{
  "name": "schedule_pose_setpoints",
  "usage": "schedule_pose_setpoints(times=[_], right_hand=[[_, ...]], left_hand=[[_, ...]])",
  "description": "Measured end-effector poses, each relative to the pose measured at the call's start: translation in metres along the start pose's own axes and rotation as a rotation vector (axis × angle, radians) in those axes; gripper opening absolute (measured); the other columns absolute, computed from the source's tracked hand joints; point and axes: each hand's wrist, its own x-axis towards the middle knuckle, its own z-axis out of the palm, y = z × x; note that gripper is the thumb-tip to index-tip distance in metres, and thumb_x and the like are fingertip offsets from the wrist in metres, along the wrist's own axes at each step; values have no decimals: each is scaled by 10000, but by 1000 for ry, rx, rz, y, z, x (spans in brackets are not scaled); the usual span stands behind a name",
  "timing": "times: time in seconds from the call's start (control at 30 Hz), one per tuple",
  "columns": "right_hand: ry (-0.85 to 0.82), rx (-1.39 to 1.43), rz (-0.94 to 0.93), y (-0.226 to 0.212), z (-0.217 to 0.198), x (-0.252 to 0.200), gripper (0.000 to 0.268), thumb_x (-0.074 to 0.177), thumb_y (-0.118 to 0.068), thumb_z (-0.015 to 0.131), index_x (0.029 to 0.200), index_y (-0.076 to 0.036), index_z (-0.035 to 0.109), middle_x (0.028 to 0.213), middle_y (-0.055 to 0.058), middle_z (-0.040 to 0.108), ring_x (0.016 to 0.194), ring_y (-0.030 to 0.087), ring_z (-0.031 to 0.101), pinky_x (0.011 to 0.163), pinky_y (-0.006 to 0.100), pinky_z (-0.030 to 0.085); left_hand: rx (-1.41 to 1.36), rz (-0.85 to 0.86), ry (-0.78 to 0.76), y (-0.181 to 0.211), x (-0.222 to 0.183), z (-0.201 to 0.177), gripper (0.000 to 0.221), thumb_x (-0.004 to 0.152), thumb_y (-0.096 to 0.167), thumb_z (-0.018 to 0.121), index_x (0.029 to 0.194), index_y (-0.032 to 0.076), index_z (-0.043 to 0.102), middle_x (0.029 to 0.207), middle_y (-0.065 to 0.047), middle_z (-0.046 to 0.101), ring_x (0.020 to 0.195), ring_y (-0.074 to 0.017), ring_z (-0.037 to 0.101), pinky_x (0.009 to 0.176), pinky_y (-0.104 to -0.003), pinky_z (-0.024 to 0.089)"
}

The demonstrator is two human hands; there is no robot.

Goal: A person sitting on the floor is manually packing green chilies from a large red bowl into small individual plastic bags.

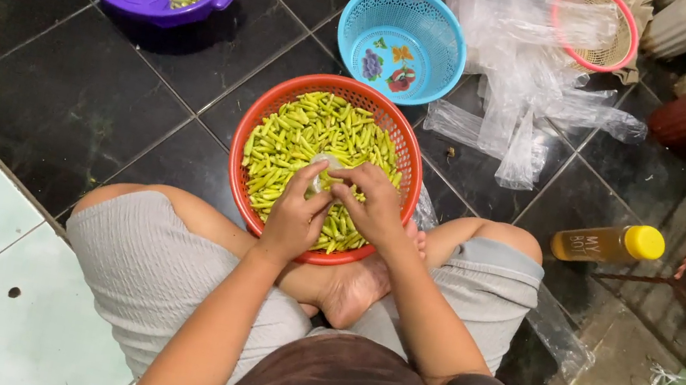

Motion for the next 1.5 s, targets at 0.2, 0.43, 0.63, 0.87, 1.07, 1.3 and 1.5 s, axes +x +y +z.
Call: schedule_pose_setpoints(times=[0.2, 0.43, 0.63, 0.87, 1.07, 1.3, 1.5], right_hand=[[37, -66, 237, 48, 7, 6, 205, 991, -241, 679, 1152, -131, 740, 937, 146, 691, 862, 327, 708, 750, 429, 576], [-384, -660, 367, 54, 42, -15, 730, 858, -462, 761, 1421, -73, 507, 1367, 294, 521, 1245, 519, 557, 1000, 617, 503], [-363, -520, 383, 69, 53, -26, 818, 848, -612, 699, 1404, -67, 450, 1343, 218, 493, 1221, 486, 540, 941, 567, 540], [-473, -593, 335, 88, 57, -21, 1037, 693, -701, 782, 1499, -166, 409, 1308, 84, 527, 1123, 382, 582, 873, 526, 578], [-391, -500, 238, 74, 63, -28, 802, 730, -506, 798, 1350, -55, 561, 1296, 126, 516, 1134, 398, 581, 888, 496, 577], [-488, -555, 233, 96, 71, -35, 742, 703, -628, 761, 1203, -94, 637, 1100, 83, 531, 1029, 341, 613, 802, 475, 577], [-519, -508, 256, 90, 73, -40, 871, 695, -617, 765, 1329, -64, 538, 1237, 141, 517, 1128, 392, 600, 856, 532, 577]], left_hand=[[-21, -85, 109, -1, 2, -4, 121, 996, 142, 635, 973, 71, 730, 1452, -136, 521, 1353, -386, 517, 1118, -480, 455], [-15, -62, 158, 0, 0, -4, 99, 989, 119, 638, 977, 61, 718, 1468, -130, 497, 1368, -391, 500, 1124, -494, 446], [-7, -30, 136, -1, 1, 2, 84, 975, 96, 656, 984, 29, 706, 1460, -156, 502, 1359, -404, 508, 1119, -502, 452], [-20, -46, 165, 1, 2, -1, 88, 973, 85, 653, 972, 21, 714, 1456, -153, 494, 1366, -406, 494, 1121, -509, 447], [-2, -54, 155, 4, 2, -1, 91, 981, 85, 648, 993, 23, 713, 1457, -141, 491, 1366, -404, 490, 1113, -511, 451], [-23, -60, 161, 4, 3, -2, 92, 976, 65, 639, 998, 23, 718, 1458, -136, 490, 1373, -398, 485, 1115, -510, 448], [7, -46, 191, 7, 5, -2, 84, 973, 64, 647, 995, 25, 718, 1443, -140, 506, 1363, -396, 502, 1115, -506, 447]])
